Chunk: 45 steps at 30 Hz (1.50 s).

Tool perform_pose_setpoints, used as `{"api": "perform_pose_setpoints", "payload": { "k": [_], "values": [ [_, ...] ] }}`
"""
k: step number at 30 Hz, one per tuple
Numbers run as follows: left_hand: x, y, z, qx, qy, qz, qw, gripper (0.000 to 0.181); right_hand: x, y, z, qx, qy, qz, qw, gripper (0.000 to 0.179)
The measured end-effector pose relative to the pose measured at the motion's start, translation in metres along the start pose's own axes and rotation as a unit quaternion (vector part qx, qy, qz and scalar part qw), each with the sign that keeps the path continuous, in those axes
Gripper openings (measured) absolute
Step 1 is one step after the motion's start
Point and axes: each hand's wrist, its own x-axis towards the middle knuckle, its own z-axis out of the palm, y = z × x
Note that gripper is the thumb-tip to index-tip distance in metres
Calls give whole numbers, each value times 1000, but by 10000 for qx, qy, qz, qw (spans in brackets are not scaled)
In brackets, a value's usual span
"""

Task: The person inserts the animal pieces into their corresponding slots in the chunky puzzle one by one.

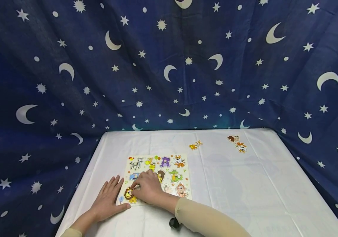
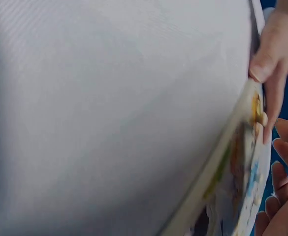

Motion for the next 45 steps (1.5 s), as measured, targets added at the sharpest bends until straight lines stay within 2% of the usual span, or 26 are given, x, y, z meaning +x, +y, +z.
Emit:
{"api": "perform_pose_setpoints", "payload": {
  "k": [6,17,26,31,39,45],
  "values": [
    [-1,0,1,4,36,-11,10000,112,1,10,-20,412,145,187,9989,14],
    [-1,-2,3,82,128,17,9999,112,8,39,-55,760,537,388,9949,17],
    [-1,-3,3,76,70,-30,9999,112,9,58,-73,1140,743,688,9883,17],
    [0,-3,5,72,62,-50,9999,113,8,78,-82,1278,1040,815,9830,17],
    [-1,-1,2,-48,47,-62,10000,113,6,117,-106,1427,1408,1363,9702,19],
    [0,-1,2,-95,-24,-122,9999,113,5,142,-120,1301,1633,1721,9627,18]
  ]
}}
